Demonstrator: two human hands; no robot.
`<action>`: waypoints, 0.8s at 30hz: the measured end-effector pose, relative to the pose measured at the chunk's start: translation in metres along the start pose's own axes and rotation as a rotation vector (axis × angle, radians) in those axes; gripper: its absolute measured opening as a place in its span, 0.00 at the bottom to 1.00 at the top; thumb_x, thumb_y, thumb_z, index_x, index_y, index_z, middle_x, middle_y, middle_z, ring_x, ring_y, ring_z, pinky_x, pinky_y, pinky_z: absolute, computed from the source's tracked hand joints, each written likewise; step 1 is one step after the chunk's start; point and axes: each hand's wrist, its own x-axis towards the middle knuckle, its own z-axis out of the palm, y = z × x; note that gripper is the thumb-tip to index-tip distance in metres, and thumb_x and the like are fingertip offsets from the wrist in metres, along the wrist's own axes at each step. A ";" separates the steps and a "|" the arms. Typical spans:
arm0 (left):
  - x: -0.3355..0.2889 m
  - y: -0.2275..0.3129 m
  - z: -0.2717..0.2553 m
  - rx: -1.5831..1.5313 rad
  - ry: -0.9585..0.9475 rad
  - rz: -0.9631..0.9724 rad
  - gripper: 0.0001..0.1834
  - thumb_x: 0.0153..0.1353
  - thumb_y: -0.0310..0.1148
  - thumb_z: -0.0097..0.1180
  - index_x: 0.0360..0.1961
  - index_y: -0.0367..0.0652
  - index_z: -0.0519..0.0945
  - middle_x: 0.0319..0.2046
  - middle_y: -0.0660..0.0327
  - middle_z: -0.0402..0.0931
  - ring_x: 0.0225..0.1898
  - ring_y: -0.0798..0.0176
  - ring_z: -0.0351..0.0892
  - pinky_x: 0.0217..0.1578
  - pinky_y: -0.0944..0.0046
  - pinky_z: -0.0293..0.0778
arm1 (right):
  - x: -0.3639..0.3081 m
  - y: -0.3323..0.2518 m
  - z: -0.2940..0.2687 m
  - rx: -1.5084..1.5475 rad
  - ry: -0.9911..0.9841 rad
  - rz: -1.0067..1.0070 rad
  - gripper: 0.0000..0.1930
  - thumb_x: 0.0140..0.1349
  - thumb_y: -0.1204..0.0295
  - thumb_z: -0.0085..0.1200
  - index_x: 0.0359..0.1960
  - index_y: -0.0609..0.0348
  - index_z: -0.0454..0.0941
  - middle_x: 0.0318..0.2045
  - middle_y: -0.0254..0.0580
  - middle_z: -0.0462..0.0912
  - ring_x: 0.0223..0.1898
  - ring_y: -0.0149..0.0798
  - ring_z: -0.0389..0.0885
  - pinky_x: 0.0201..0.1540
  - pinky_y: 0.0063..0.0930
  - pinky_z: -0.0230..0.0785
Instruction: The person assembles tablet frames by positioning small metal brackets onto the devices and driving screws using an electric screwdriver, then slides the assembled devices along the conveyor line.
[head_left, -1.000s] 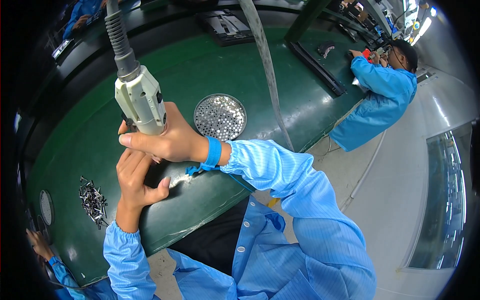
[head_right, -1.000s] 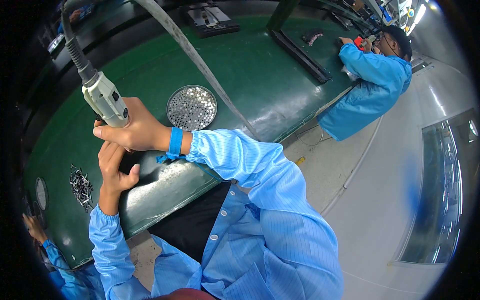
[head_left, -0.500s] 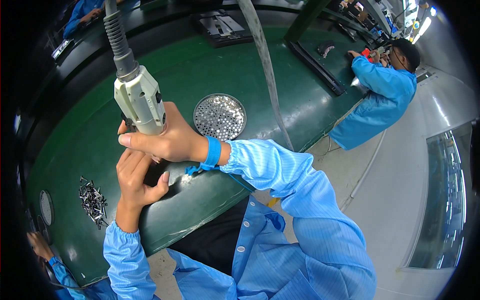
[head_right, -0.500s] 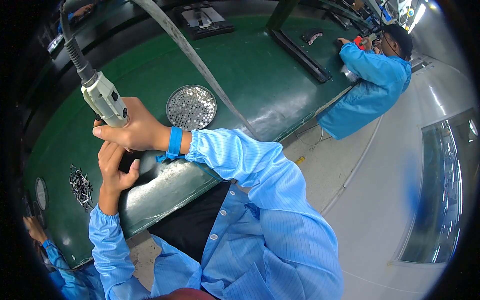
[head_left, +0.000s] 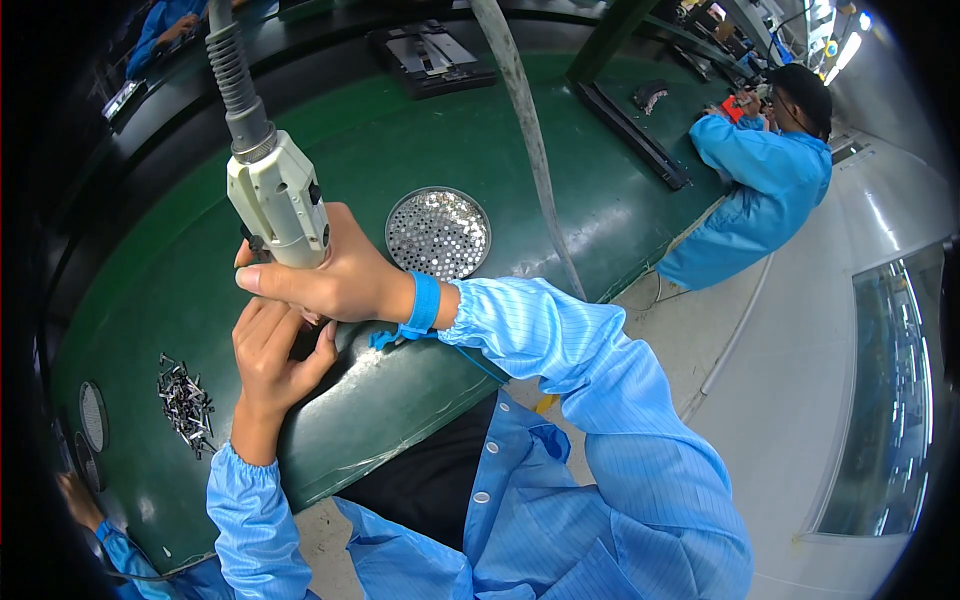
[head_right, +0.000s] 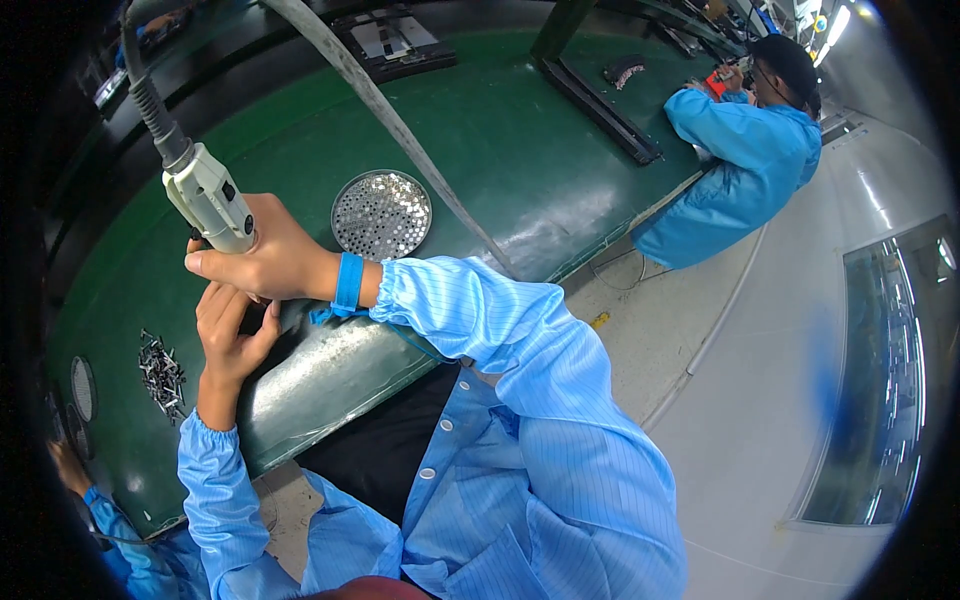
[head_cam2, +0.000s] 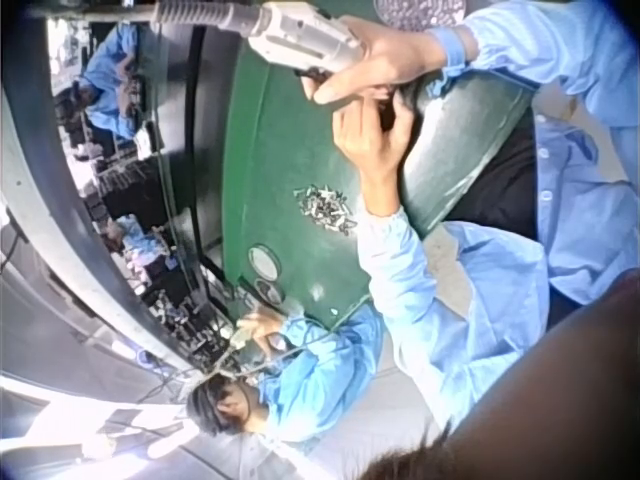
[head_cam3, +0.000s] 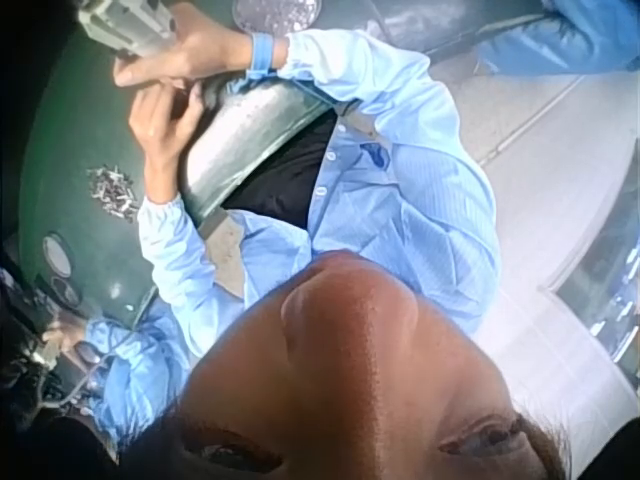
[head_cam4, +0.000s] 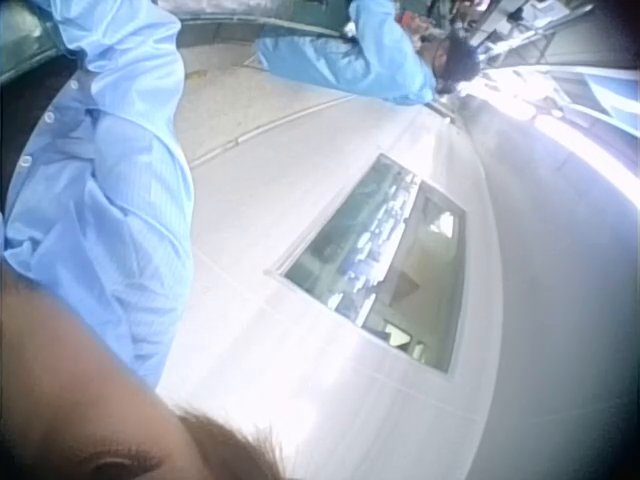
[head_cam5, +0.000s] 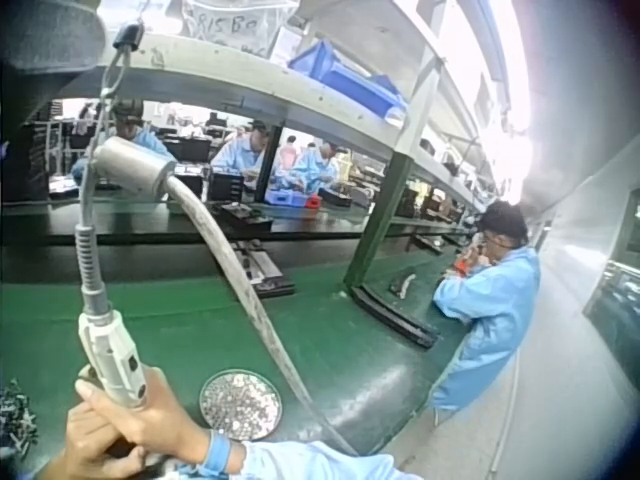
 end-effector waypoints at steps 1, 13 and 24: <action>0.000 0.000 0.000 0.000 0.003 0.005 0.13 0.40 0.27 0.69 0.27 0.36 0.79 0.25 0.57 0.78 0.27 0.52 0.77 0.30 0.58 0.71 | 0.000 -0.004 0.001 0.001 -0.001 0.002 0.12 0.58 0.71 0.65 0.39 0.66 0.82 0.25 0.37 0.83 0.27 0.24 0.80 0.31 0.21 0.73; 0.004 0.002 -0.008 -0.060 -0.025 0.018 0.13 0.41 0.30 0.69 0.27 0.35 0.79 0.25 0.57 0.78 0.27 0.52 0.77 0.29 0.59 0.72 | -0.002 -0.009 0.001 0.057 -0.038 0.113 0.10 0.59 0.73 0.64 0.39 0.66 0.81 0.23 0.36 0.82 0.21 0.22 0.77 0.24 0.19 0.69; 0.000 0.001 -0.001 0.001 -0.019 -0.013 0.11 0.41 0.24 0.68 0.28 0.36 0.80 0.25 0.57 0.78 0.27 0.51 0.77 0.29 0.58 0.71 | 0.000 -0.006 -0.001 -0.001 -0.010 0.073 0.11 0.57 0.71 0.65 0.38 0.65 0.82 0.29 0.39 0.85 0.31 0.26 0.82 0.35 0.23 0.75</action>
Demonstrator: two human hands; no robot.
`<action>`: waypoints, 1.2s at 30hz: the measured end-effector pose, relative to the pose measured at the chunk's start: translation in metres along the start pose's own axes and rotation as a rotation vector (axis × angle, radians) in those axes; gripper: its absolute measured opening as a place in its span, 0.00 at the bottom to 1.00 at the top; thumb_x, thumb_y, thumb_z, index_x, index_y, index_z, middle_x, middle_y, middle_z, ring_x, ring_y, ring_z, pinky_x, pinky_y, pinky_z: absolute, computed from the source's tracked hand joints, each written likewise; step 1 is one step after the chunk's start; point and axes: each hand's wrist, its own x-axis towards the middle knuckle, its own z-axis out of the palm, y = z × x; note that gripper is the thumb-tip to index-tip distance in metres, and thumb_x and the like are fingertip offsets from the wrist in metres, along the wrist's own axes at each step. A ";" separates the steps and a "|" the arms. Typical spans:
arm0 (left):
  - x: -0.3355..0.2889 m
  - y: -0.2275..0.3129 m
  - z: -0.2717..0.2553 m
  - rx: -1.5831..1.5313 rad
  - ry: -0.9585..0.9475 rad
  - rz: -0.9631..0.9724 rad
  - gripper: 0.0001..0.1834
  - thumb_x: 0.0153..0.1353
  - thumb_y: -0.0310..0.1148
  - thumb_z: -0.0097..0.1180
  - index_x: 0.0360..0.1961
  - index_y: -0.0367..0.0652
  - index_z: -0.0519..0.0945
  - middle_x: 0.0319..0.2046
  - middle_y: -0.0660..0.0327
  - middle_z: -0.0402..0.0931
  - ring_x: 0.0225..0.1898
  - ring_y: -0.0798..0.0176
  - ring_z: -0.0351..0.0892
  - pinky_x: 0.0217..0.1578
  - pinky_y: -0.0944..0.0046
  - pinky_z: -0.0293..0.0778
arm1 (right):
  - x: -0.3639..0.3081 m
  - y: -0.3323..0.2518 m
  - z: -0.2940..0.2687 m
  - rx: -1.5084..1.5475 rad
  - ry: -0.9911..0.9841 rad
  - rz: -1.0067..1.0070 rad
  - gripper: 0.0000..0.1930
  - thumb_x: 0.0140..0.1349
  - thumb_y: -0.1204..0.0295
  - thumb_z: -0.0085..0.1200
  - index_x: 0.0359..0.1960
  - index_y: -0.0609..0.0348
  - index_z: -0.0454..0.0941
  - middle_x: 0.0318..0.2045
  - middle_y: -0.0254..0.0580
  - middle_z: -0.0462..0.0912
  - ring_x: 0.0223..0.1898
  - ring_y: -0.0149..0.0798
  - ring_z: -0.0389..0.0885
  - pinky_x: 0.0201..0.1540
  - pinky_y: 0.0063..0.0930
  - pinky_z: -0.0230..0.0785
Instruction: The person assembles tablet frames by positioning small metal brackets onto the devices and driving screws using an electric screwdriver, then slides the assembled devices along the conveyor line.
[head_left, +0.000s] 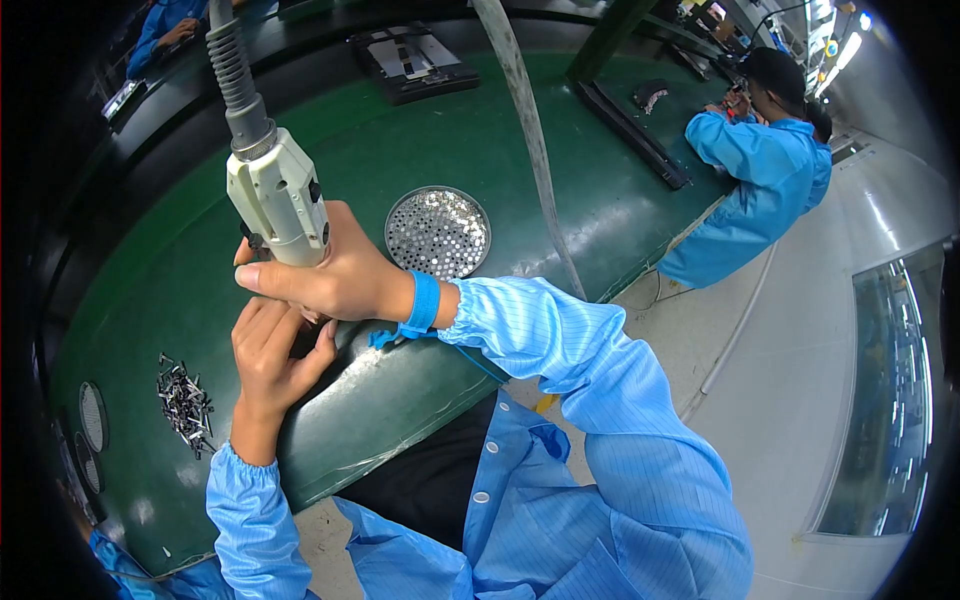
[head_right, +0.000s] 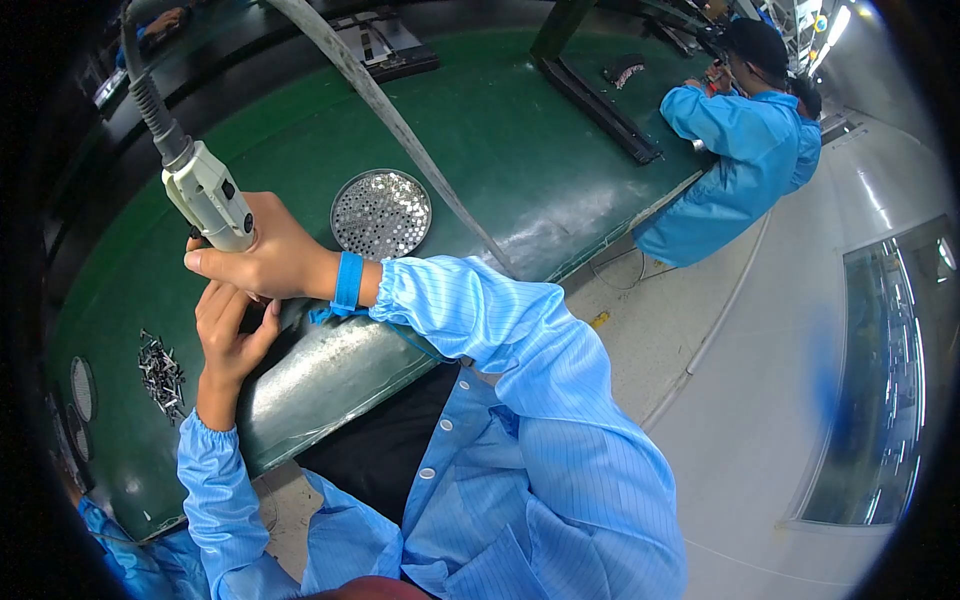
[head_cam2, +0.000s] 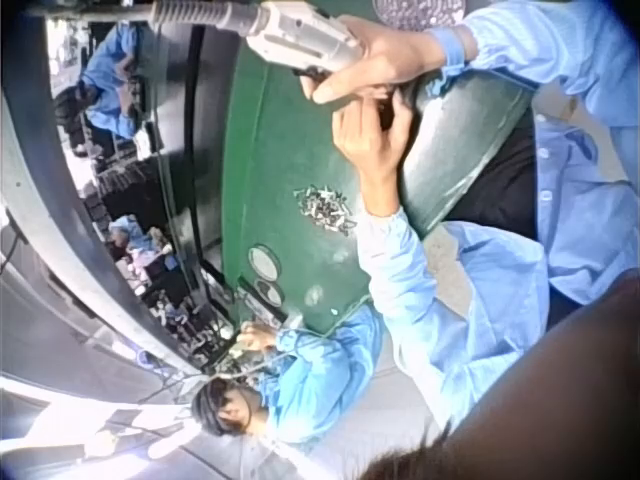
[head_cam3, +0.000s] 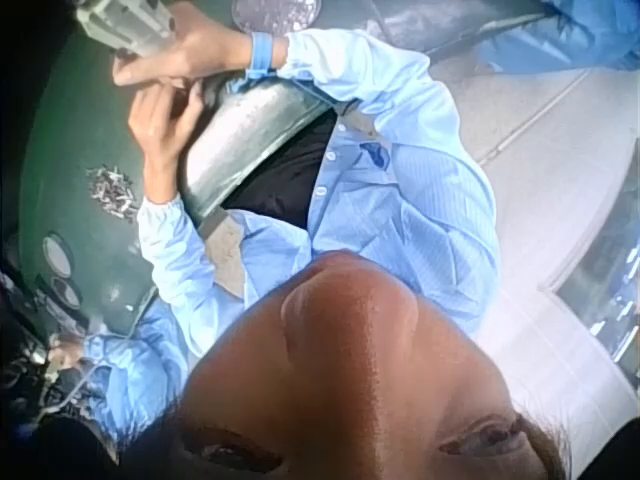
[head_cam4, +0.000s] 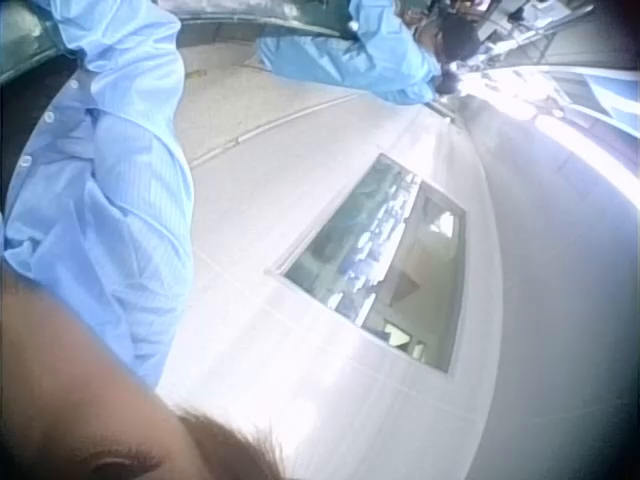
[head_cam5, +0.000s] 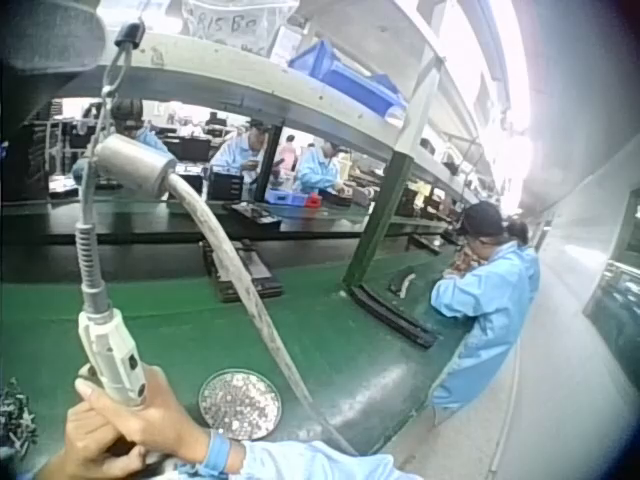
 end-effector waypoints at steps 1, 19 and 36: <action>0.001 0.000 0.001 -0.003 0.007 0.009 0.11 0.41 0.25 0.68 0.28 0.36 0.80 0.25 0.57 0.78 0.27 0.51 0.77 0.29 0.58 0.71 | 0.000 0.003 0.000 0.000 0.001 0.000 0.11 0.57 0.71 0.65 0.38 0.65 0.82 0.29 0.39 0.85 0.31 0.26 0.82 0.35 0.23 0.75; -0.007 -0.005 -0.001 0.023 -0.036 -0.016 0.07 0.46 0.23 0.64 0.28 0.35 0.79 0.26 0.55 0.77 0.27 0.49 0.76 0.29 0.56 0.71 | -0.001 -0.003 0.000 0.021 -0.013 0.028 0.12 0.58 0.70 0.65 0.39 0.66 0.81 0.27 0.38 0.84 0.26 0.24 0.80 0.30 0.21 0.73; -0.004 -0.002 0.000 -0.010 -0.006 -0.005 0.10 0.44 0.24 0.66 0.30 0.35 0.80 0.26 0.55 0.79 0.28 0.49 0.77 0.30 0.56 0.72 | 0.000 0.002 0.002 -0.005 0.001 -0.033 0.12 0.57 0.70 0.66 0.38 0.65 0.82 0.30 0.40 0.85 0.33 0.28 0.83 0.37 0.24 0.76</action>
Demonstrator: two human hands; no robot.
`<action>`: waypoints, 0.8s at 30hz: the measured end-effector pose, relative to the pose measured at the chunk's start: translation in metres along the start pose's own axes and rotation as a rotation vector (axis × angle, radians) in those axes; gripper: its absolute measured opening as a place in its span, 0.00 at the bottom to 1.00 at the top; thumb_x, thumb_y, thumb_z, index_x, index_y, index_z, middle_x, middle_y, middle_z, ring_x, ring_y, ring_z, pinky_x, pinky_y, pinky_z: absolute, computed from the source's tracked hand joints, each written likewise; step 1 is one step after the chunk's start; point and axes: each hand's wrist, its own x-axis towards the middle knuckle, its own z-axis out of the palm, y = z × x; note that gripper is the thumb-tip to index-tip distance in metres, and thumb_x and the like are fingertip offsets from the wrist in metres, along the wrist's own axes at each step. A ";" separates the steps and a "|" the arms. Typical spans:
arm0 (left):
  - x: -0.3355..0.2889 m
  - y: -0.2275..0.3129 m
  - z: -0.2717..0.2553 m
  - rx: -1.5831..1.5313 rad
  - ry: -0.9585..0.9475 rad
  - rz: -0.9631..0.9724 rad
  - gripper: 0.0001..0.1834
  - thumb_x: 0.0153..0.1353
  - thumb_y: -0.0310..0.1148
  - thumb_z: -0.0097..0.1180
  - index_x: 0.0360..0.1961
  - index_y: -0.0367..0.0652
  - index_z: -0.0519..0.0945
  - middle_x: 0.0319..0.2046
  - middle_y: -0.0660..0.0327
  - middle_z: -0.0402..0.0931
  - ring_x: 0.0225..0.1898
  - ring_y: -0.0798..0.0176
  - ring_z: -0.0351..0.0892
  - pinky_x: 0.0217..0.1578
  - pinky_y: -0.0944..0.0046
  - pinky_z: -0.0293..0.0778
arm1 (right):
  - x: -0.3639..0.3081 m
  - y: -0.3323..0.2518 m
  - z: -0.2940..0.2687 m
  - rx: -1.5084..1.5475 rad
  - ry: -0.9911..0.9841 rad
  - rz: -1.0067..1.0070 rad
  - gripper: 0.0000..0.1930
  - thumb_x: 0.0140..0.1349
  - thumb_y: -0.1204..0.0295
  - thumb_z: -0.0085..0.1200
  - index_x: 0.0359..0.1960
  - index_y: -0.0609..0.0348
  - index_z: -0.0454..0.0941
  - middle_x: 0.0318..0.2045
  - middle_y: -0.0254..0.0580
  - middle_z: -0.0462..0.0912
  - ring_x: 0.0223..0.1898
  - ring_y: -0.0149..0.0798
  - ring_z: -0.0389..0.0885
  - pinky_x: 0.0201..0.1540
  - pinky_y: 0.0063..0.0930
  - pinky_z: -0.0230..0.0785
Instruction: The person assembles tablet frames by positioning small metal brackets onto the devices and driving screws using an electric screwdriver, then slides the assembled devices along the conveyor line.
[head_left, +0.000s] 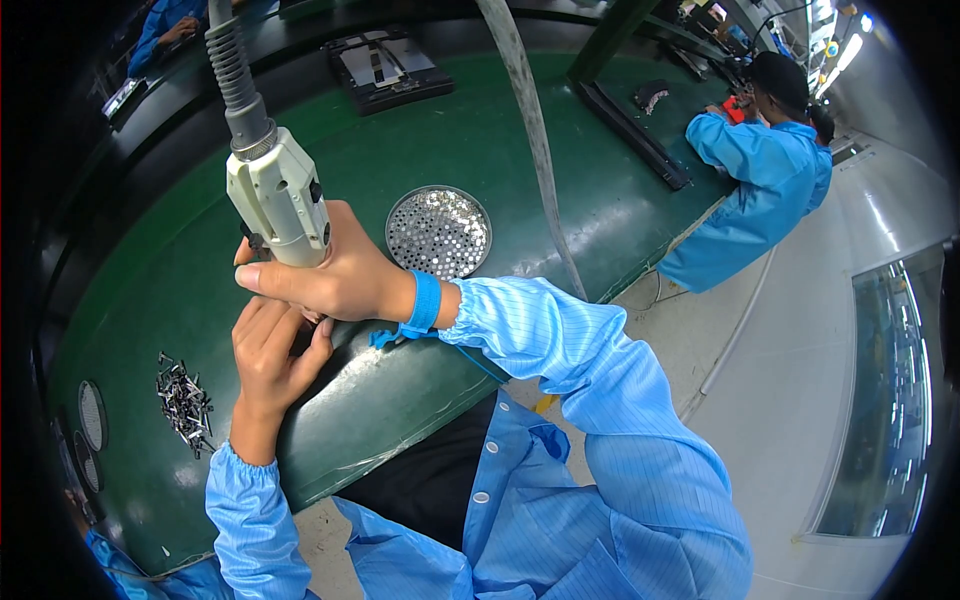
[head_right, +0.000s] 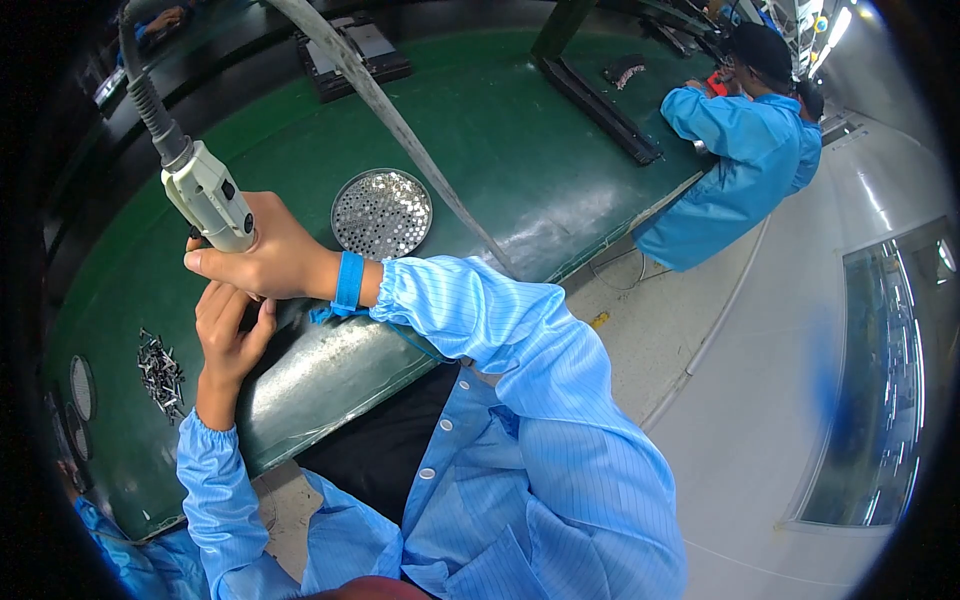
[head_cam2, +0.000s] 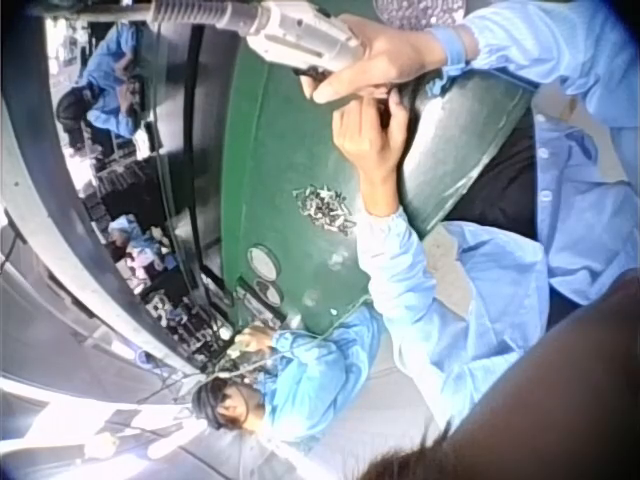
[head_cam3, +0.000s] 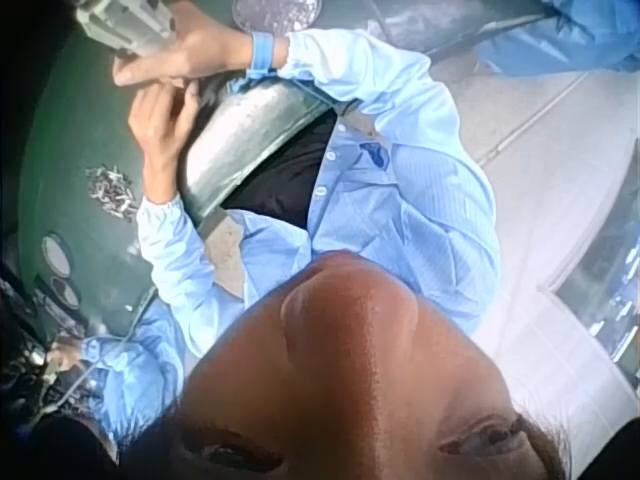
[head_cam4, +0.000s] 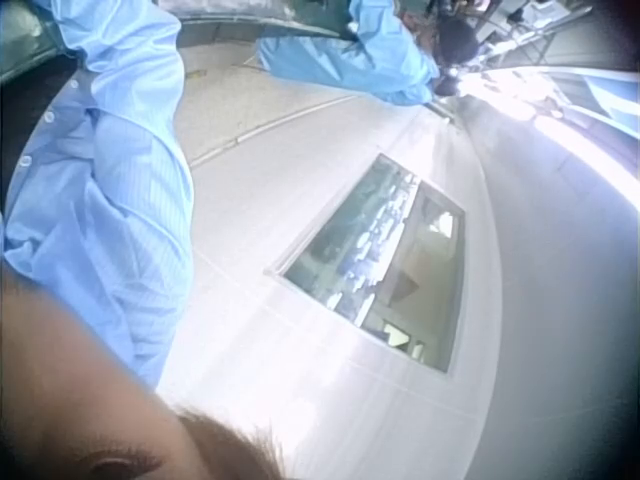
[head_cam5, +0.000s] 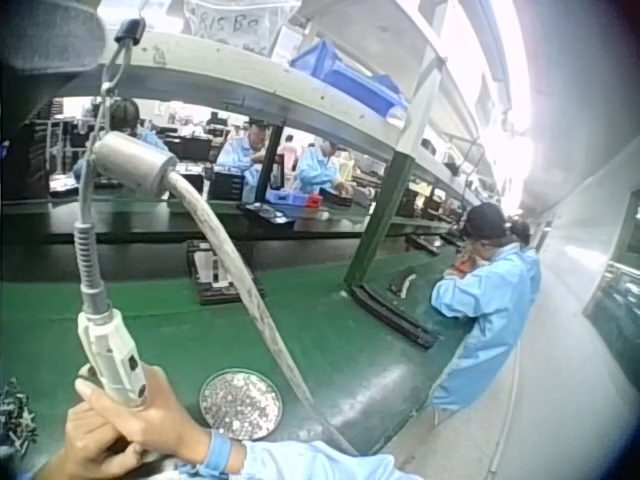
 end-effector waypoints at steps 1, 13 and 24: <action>-0.001 0.000 0.000 0.002 0.001 -0.001 0.10 0.43 0.23 0.66 0.30 0.35 0.80 0.26 0.55 0.79 0.28 0.50 0.77 0.30 0.56 0.72 | 0.000 -0.001 0.000 0.001 -0.001 0.001 0.12 0.57 0.70 0.66 0.38 0.65 0.82 0.30 0.40 0.85 0.33 0.28 0.83 0.37 0.24 0.76; -0.018 -0.012 -0.006 -0.067 0.169 -0.382 0.13 0.68 0.32 0.51 0.33 0.30 0.80 0.25 0.55 0.79 0.26 0.61 0.76 0.29 0.63 0.69 | -0.002 -0.007 -0.002 0.099 -0.024 0.067 0.12 0.58 0.70 0.66 0.38 0.64 0.80 0.26 0.36 0.83 0.22 0.24 0.77 0.23 0.21 0.70; 0.136 -0.163 0.024 -0.175 0.099 -0.472 0.30 0.68 0.37 0.60 0.67 0.40 0.65 0.43 0.52 0.77 0.44 0.65 0.78 0.44 0.65 0.74 | 0.001 -0.004 -0.013 -0.140 0.027 -0.116 0.14 0.55 0.66 0.65 0.33 0.64 0.77 0.26 0.49 0.82 0.29 0.47 0.84 0.33 0.33 0.73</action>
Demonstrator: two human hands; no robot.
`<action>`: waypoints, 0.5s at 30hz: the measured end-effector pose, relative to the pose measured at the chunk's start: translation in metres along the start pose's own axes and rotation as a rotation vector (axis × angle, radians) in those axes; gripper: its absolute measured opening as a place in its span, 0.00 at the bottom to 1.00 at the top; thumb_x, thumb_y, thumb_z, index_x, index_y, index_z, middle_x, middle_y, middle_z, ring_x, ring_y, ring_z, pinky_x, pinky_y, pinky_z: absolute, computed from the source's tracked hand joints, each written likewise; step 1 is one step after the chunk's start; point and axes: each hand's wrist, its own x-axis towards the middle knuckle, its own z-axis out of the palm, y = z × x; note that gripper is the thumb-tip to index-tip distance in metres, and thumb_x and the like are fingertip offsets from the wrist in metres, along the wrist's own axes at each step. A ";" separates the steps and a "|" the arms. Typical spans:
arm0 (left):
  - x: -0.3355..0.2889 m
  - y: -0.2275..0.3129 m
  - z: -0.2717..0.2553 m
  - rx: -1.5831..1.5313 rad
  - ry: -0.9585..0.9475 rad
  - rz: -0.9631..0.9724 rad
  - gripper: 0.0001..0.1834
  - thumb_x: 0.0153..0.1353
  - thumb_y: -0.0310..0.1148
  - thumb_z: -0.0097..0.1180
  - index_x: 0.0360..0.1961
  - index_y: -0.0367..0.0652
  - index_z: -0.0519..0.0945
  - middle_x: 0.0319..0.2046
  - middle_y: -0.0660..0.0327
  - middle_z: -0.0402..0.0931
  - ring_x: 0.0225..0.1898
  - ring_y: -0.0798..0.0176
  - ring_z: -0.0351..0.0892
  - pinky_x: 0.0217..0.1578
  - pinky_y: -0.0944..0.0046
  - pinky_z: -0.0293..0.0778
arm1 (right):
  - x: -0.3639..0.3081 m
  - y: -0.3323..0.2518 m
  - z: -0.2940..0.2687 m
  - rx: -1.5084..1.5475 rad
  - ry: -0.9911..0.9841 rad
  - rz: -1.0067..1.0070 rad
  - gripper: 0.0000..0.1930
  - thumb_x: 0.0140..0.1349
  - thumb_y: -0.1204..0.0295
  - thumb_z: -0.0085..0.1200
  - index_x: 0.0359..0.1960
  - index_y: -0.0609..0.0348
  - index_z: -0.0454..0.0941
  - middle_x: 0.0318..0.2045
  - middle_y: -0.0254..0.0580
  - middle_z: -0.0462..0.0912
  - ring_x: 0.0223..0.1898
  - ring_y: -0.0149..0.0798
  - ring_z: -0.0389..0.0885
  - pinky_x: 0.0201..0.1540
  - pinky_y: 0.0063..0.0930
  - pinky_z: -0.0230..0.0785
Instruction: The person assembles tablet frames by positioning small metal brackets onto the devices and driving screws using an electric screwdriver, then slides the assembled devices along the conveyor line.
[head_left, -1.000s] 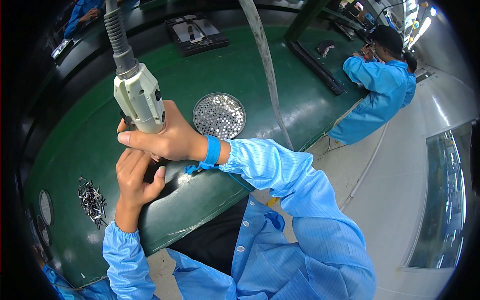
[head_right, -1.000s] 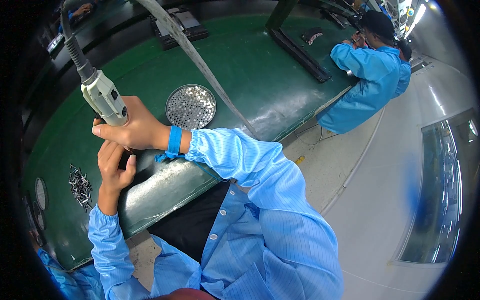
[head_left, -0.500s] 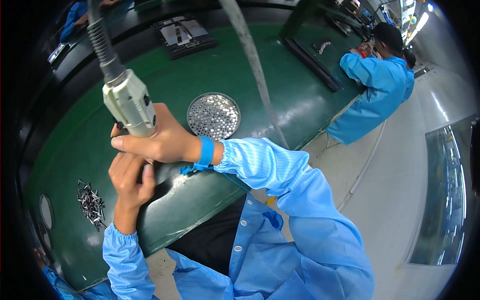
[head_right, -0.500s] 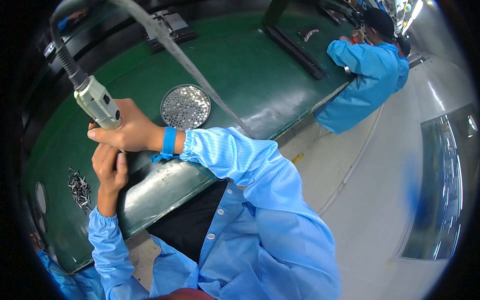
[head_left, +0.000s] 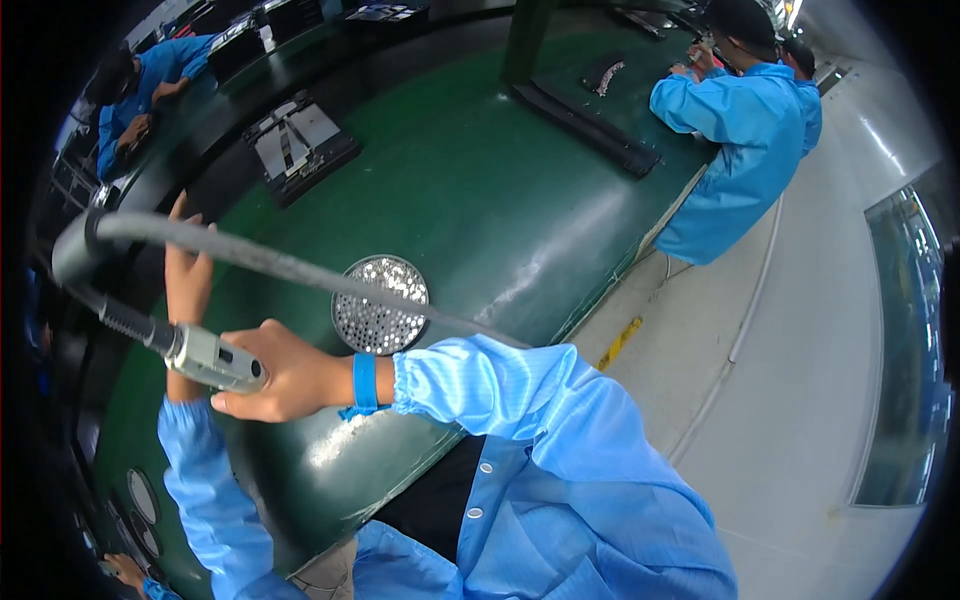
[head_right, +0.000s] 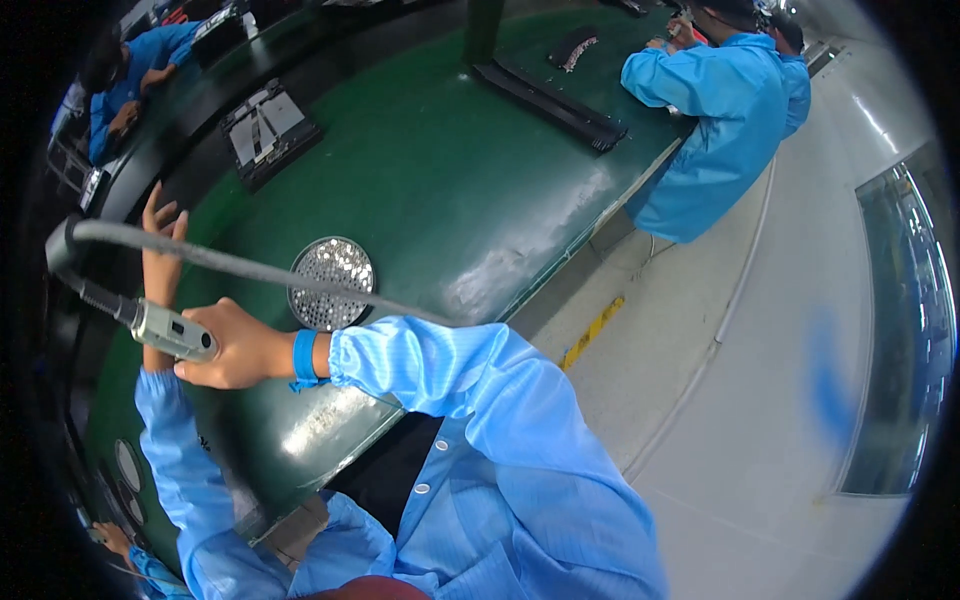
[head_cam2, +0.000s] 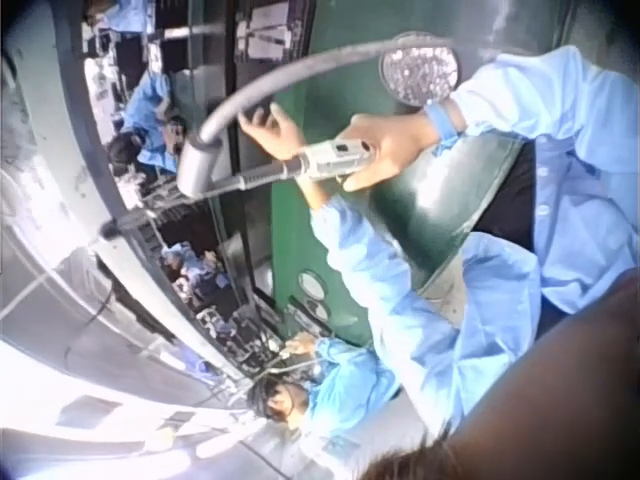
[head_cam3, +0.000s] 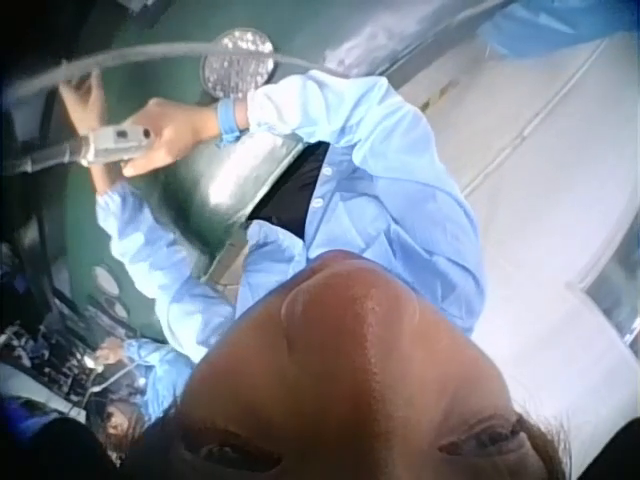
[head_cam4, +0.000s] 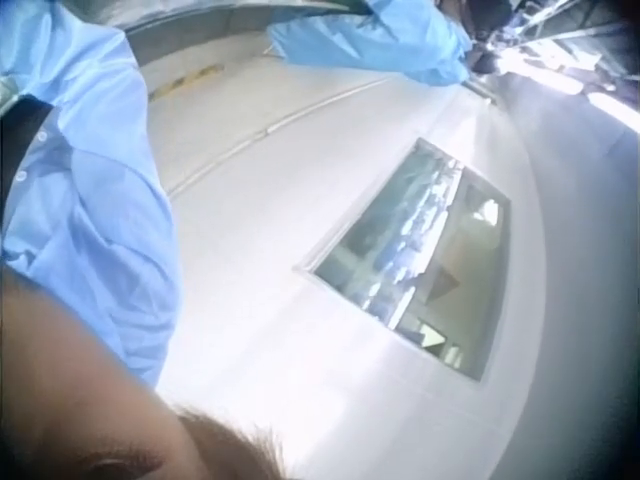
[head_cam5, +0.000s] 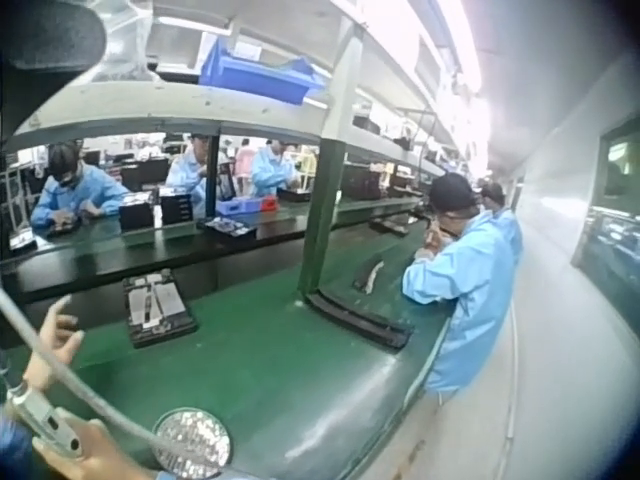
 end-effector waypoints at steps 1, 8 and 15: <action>0.024 -0.023 0.006 0.058 -0.063 -0.131 0.38 0.68 0.38 0.61 0.73 0.43 0.57 0.45 0.50 0.76 0.44 0.63 0.76 0.46 0.64 0.73 | 0.000 0.001 0.001 0.003 -0.007 -0.022 0.14 0.54 0.66 0.65 0.33 0.63 0.76 0.25 0.49 0.82 0.28 0.46 0.84 0.32 0.33 0.72; 0.109 -0.101 0.056 0.228 -0.313 -0.581 0.45 0.65 0.63 0.49 0.66 0.30 0.64 0.57 0.38 0.69 0.52 0.44 0.73 0.49 0.46 0.69 | -0.002 0.000 0.000 0.054 -0.046 0.052 0.12 0.56 0.67 0.63 0.36 0.60 0.76 0.30 0.44 0.82 0.31 0.44 0.81 0.34 0.36 0.70; 0.144 -0.081 0.100 0.311 -0.416 -0.853 0.61 0.47 0.68 0.68 0.66 0.24 0.64 0.62 0.33 0.67 0.61 0.34 0.71 0.59 0.42 0.67 | -0.003 0.021 0.009 -0.115 0.022 -0.096 0.17 0.56 0.66 0.62 0.47 0.55 0.80 0.34 0.38 0.82 0.32 0.41 0.79 0.39 0.30 0.64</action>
